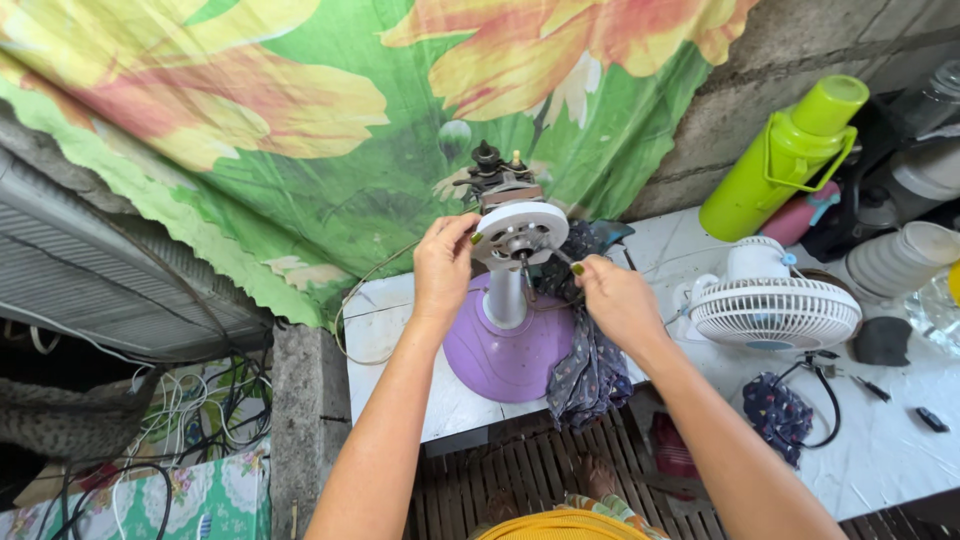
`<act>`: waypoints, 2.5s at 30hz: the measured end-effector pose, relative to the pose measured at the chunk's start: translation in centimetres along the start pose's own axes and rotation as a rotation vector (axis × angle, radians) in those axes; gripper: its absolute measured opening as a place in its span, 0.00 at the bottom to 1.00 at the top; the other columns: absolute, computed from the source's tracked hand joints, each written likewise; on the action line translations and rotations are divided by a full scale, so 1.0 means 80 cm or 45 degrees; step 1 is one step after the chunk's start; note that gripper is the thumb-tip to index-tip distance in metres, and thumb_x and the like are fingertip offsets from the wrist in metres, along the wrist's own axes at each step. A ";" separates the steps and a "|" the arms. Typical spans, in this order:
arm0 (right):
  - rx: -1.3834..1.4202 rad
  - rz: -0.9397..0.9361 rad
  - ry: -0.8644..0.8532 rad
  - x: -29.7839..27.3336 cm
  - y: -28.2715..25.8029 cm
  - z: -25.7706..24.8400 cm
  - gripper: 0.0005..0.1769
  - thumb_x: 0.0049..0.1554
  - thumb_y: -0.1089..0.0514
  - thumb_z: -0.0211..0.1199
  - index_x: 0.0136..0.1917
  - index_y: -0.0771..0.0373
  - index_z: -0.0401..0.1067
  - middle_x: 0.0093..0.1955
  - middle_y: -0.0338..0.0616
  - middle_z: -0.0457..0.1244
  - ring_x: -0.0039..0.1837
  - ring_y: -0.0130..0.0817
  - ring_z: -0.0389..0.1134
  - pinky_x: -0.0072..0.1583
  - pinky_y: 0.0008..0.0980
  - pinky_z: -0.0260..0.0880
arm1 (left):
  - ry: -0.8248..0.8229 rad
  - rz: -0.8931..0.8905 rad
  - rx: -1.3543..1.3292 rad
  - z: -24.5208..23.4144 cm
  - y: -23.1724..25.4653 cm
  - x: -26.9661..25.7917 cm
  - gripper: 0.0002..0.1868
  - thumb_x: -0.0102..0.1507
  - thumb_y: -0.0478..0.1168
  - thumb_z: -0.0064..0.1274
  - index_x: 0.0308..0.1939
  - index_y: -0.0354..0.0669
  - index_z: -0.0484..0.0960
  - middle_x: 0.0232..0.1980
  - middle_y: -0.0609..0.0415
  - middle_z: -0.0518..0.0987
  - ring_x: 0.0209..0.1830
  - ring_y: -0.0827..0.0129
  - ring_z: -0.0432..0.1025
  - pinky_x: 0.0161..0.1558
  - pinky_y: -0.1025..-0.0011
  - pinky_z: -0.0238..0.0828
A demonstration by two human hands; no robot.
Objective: The person disassembles a standing electric fan by removing the front grille, then uses a screwdriver to loosen and remove the central hub and motor assembly from the stand. They wipe the exposed parts with a cloth and place the grille aside.
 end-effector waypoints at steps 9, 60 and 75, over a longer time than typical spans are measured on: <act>0.066 -0.026 0.223 -0.001 0.028 0.035 0.15 0.64 0.50 0.48 0.53 0.56 0.74 0.45 0.50 0.71 0.48 0.55 0.72 0.49 0.52 0.70 | 0.004 0.032 0.045 -0.001 0.002 -0.004 0.14 0.63 0.24 0.53 0.51 0.36 0.83 0.44 0.48 0.81 0.41 0.63 0.76 0.45 0.71 0.73; 0.026 -0.191 -0.566 0.041 0.018 -0.005 0.18 0.62 0.47 0.54 0.43 0.63 0.75 0.34 0.43 0.68 0.39 0.34 0.67 0.46 0.34 0.67 | 0.060 -0.025 0.019 0.001 0.013 -0.010 0.14 0.63 0.24 0.52 0.50 0.38 0.83 0.45 0.49 0.81 0.42 0.62 0.77 0.45 0.70 0.73; 0.372 -0.070 -0.691 0.058 0.046 0.014 0.19 0.61 0.52 0.54 0.36 0.64 0.75 0.27 0.37 0.60 0.32 0.25 0.58 0.37 0.31 0.58 | 0.044 -0.070 -0.014 0.000 0.007 -0.001 0.15 0.62 0.24 0.52 0.51 0.40 0.84 0.45 0.50 0.81 0.42 0.65 0.78 0.46 0.73 0.74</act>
Point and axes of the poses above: each hand's wrist, its own x-axis towards the middle knuckle, its own z-axis out of the palm, y = z × x, the point moved 5 cm from there along x, towards the middle knuckle
